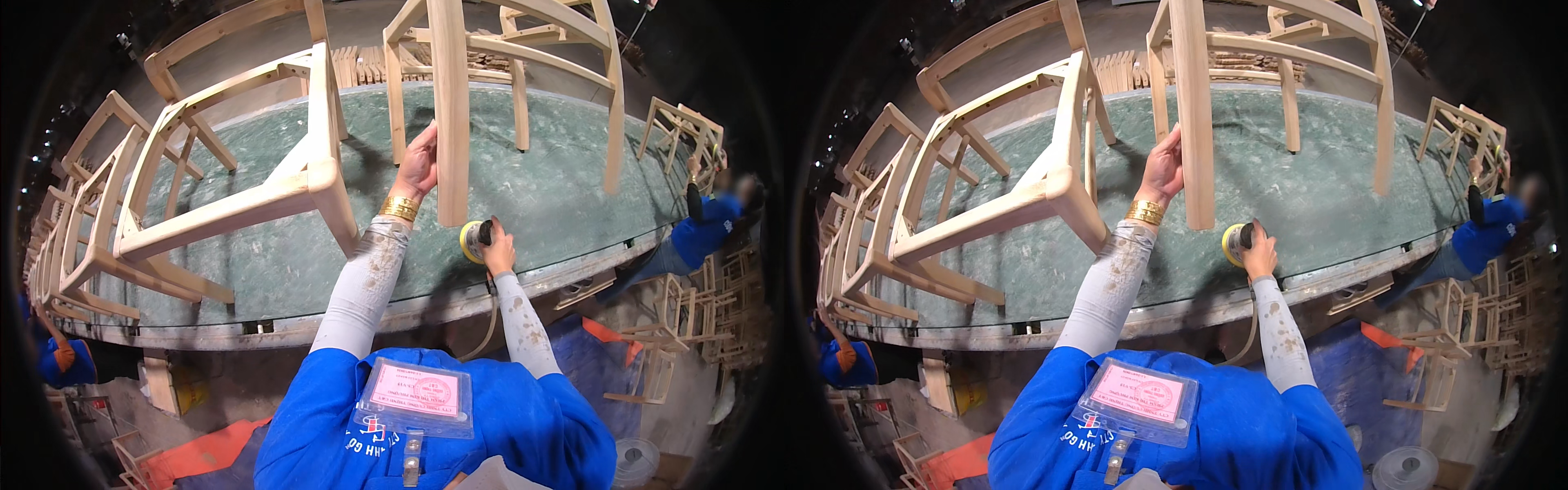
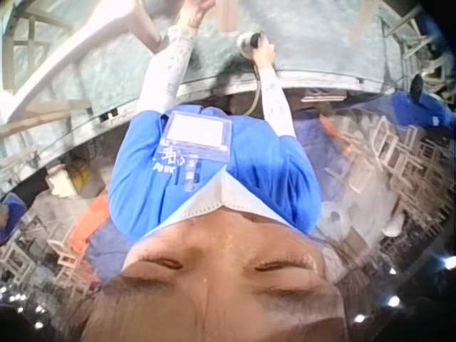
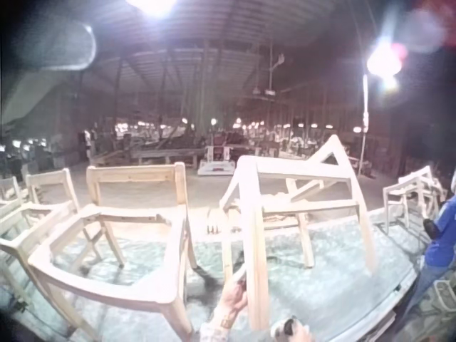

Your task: The person uses a handheld orbital sander to smooth the surfaces of wooden chair frames. They systematically sand the legs and backrests of multiple chairs, repositioning the frames as needed to access different areas.

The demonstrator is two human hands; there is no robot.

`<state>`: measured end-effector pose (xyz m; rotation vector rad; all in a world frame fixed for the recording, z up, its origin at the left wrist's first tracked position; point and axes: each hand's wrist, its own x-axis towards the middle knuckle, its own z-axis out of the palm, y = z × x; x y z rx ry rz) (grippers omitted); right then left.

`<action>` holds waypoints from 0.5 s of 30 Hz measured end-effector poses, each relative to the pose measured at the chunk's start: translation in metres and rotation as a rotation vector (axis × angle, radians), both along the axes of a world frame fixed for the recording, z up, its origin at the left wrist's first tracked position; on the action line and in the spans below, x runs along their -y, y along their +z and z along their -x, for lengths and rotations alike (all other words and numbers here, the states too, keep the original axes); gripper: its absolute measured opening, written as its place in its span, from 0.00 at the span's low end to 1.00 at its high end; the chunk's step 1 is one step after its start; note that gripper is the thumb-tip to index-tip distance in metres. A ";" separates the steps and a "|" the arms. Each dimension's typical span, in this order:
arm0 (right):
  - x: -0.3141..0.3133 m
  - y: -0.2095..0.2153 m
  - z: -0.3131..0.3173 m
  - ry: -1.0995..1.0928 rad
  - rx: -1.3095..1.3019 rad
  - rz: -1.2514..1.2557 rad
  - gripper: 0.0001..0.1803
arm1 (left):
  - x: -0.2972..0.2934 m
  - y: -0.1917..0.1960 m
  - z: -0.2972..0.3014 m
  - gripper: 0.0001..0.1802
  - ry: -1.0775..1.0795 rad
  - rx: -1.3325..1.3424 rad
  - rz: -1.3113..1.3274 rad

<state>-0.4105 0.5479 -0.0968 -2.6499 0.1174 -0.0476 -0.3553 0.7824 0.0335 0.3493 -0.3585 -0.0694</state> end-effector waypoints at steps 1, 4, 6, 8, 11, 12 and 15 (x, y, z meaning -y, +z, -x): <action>-0.001 -0.008 0.000 0.007 0.000 0.015 0.44 | 0.000 0.000 0.000 0.17 0.001 0.005 -0.010; -0.003 -0.031 0.006 0.020 -0.024 0.052 0.44 | 0.000 0.002 0.002 0.17 0.037 -0.028 -0.017; -0.004 -0.037 0.010 0.020 -0.034 0.063 0.45 | 0.003 0.004 0.001 0.17 0.065 -0.041 -0.059; -0.008 -0.038 0.011 0.015 -0.033 0.055 0.45 | 0.002 0.004 0.003 0.17 0.045 -0.037 -0.090; -0.002 -0.033 0.016 0.017 -0.027 -0.057 0.44 | -0.005 0.007 0.001 0.18 0.009 0.001 -0.093; 0.001 -0.029 0.021 0.015 -0.021 -0.098 0.44 | 0.000 0.006 0.002 0.18 0.033 -0.005 -0.085; 0.007 -0.015 0.026 -0.032 -0.036 -0.059 0.45 | 0.011 0.004 0.008 0.17 0.070 -0.002 -0.043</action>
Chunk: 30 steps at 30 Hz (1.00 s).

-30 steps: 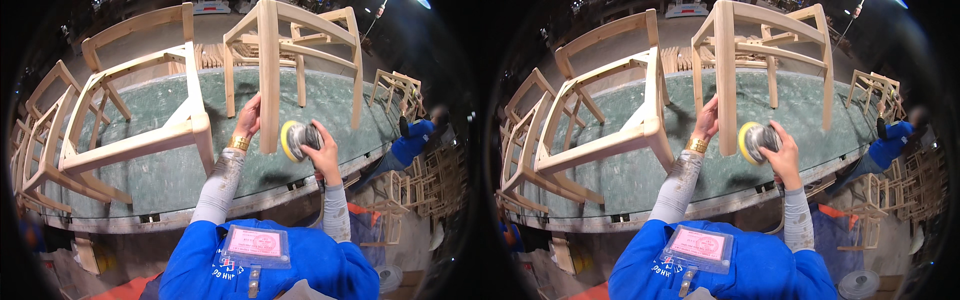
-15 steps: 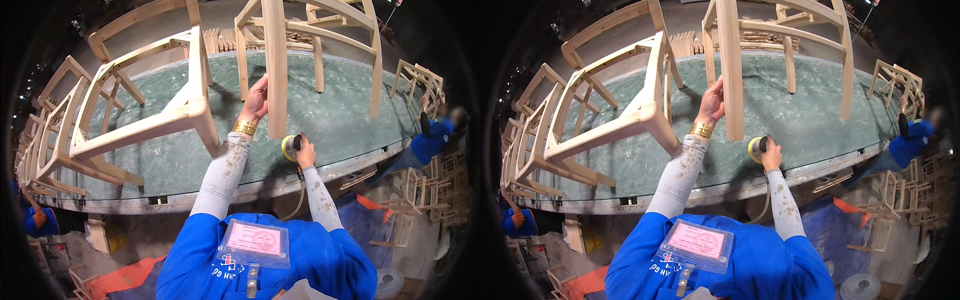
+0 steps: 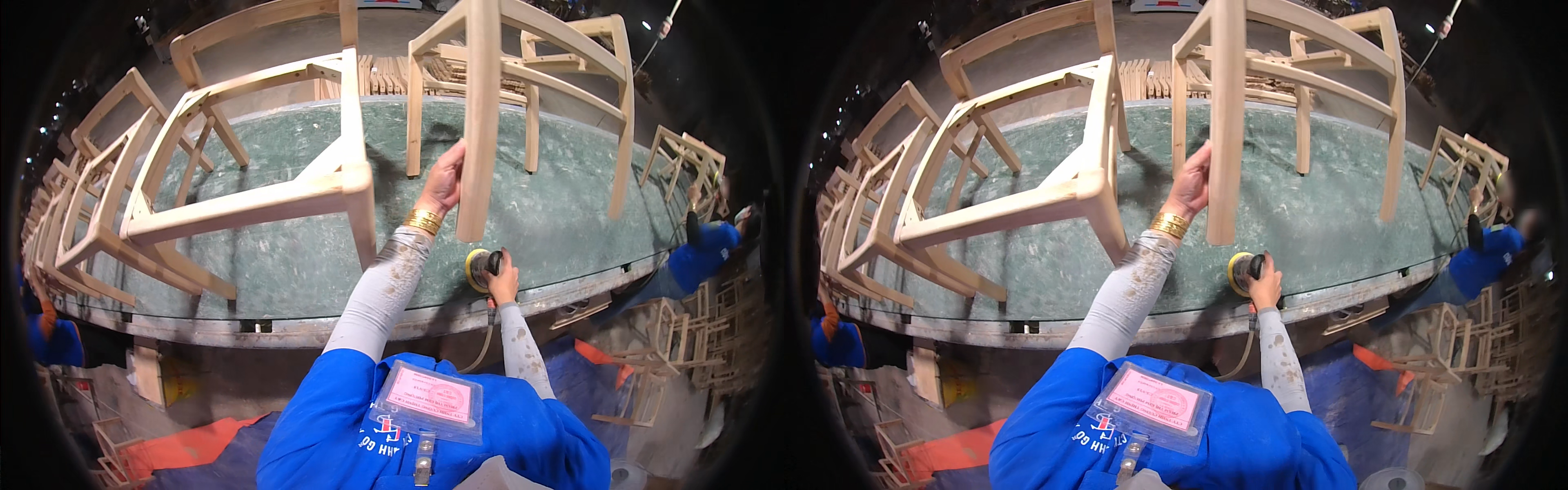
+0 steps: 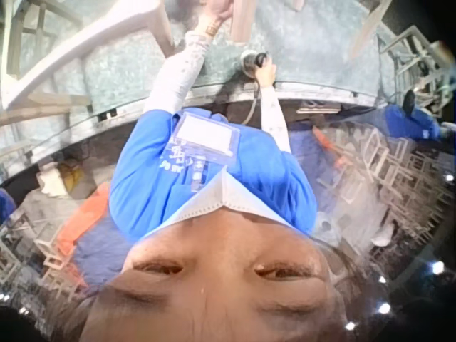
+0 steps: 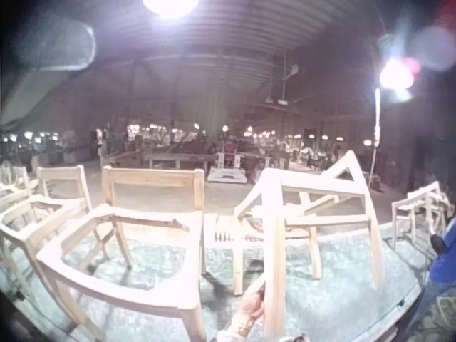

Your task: The person uses a handheld orbital sander to smooth the surfaces of wooden chair frames. They systematically sand the legs and backrests of multiple chairs, repositioning the frames as needed to access different areas.

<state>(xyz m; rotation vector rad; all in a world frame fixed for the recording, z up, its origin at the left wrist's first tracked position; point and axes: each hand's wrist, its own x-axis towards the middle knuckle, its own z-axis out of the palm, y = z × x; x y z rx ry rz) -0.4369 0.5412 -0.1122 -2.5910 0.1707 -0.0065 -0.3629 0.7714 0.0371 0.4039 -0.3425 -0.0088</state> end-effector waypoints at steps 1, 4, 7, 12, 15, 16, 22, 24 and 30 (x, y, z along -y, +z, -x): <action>0.002 0.003 0.000 -0.010 0.009 0.016 0.46 | 0.002 -0.001 0.002 0.17 -0.012 0.027 0.002; -0.004 0.002 -0.009 -0.023 -0.001 0.057 0.46 | 0.010 -0.008 0.007 0.19 -0.073 0.060 0.041; 0.004 -0.022 -0.023 0.019 -0.050 0.026 0.49 | 0.028 -0.013 0.016 0.19 -0.102 0.073 0.058; 0.004 -0.061 -0.020 0.132 0.063 0.240 0.28 | 0.031 -0.014 0.031 0.21 -0.169 -0.005 0.048; -0.021 -0.048 -0.034 0.266 0.007 0.162 0.24 | 0.020 -0.032 0.017 0.23 -0.271 0.013 0.198; -0.010 -0.055 -0.029 0.293 0.084 0.185 0.24 | 0.027 -0.027 0.023 0.33 -0.269 -0.026 0.212; 0.002 -0.063 -0.028 0.161 -0.075 0.112 0.23 | 0.032 -0.008 0.035 0.55 -0.211 -0.109 0.265; 0.003 -0.062 -0.029 0.150 -0.090 0.135 0.25 | 0.030 -0.005 0.035 0.57 -0.202 -0.098 0.301; -0.005 -0.050 -0.026 0.292 0.041 0.275 0.28 | 0.025 -0.002 0.025 0.58 -0.137 -0.053 0.322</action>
